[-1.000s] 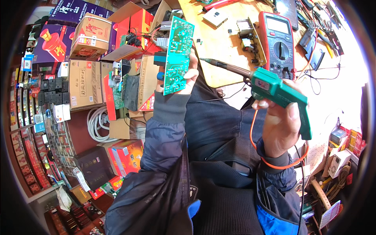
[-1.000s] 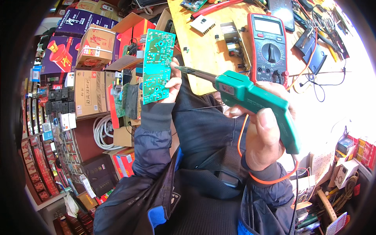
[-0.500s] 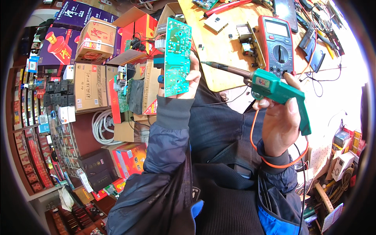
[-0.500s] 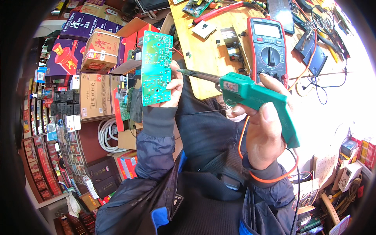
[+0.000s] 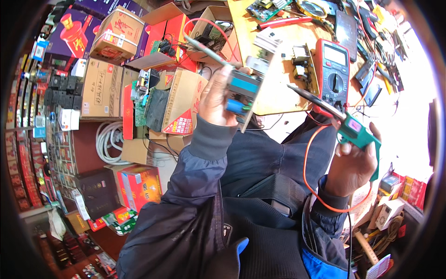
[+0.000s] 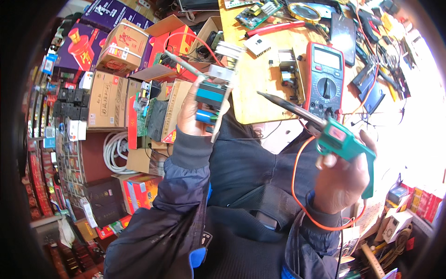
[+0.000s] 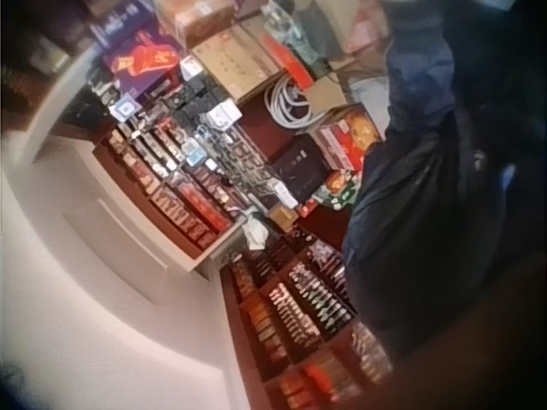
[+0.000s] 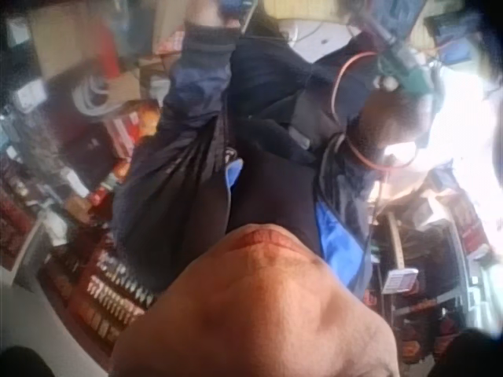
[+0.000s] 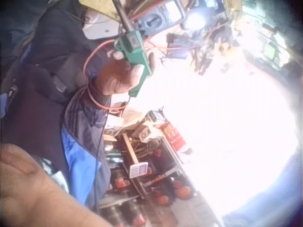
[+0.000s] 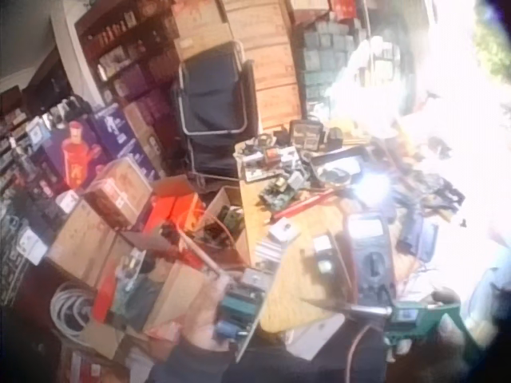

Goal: The person sits with a circuit board on their lap and uses a soldering iron and multimeter probes to work on and test the board. They flip the board to access both sides, apply solder to joints, and check continuity with the multimeter throughout the clip.

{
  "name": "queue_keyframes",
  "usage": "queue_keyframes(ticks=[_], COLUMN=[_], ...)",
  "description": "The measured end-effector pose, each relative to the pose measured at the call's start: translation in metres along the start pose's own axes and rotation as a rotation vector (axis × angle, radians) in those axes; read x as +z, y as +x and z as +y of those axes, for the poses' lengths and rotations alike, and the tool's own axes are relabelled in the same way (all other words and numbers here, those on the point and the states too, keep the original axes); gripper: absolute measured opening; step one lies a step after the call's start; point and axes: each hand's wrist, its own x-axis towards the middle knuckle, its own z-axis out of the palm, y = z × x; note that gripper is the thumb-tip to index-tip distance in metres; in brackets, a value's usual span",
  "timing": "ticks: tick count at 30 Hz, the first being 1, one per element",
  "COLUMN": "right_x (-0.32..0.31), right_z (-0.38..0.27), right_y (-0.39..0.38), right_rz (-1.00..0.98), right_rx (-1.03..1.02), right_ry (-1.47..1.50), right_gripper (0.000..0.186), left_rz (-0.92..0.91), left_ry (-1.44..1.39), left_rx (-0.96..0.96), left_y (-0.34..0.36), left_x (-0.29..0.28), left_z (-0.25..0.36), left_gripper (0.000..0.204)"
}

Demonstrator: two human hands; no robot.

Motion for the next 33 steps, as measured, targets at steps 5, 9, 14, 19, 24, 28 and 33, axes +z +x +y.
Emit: queue_keyframes(ticks=[5, 9, 14, 19, 24, 28, 33], right_x=[-0.032, -0.052, -0.052, -0.039, -0.031, -0.023, 0.003], right_z=[-0.021, -0.043, -0.051, -0.046, -0.041, -0.037, -0.025], right_y=[0.008, 0.016, 0.013, 0.009, 0.008, 0.006, -0.006], right_rz=[-0.022, -0.023, -0.053, 0.046, 0.157, 0.112, -0.093], right_rx=[-0.161, -0.187, -0.196, -0.209, -0.275, -0.266, -0.116], right_ry=[0.031, 0.040, 0.049, -0.049, -0.246, -0.231, -0.001], right_gripper=[0.043, 0.039, 0.039, 0.041, 0.043, 0.044, 0.044], left_rz=[0.030, -0.062, -0.131, -0.356, -0.373, -0.350, -0.068], left_ry=[0.300, 0.523, 0.553, 0.584, 0.506, 0.591, 0.331], left_rx=[0.091, 0.339, 0.446, 0.647, 0.687, 0.663, 0.363], left_y=[-0.016, -0.026, -0.040, -0.036, -0.037, -0.034, -0.032], left_x=[0.028, 0.038, 0.039, 0.023, 0.016, 0.011, 0.001], left_z=[0.002, 0.005, 0.009, 0.018, 0.021, 0.027, 0.020], left_gripper=[0.032, 0.031, 0.027, 0.027, 0.029, 0.028, 0.038])
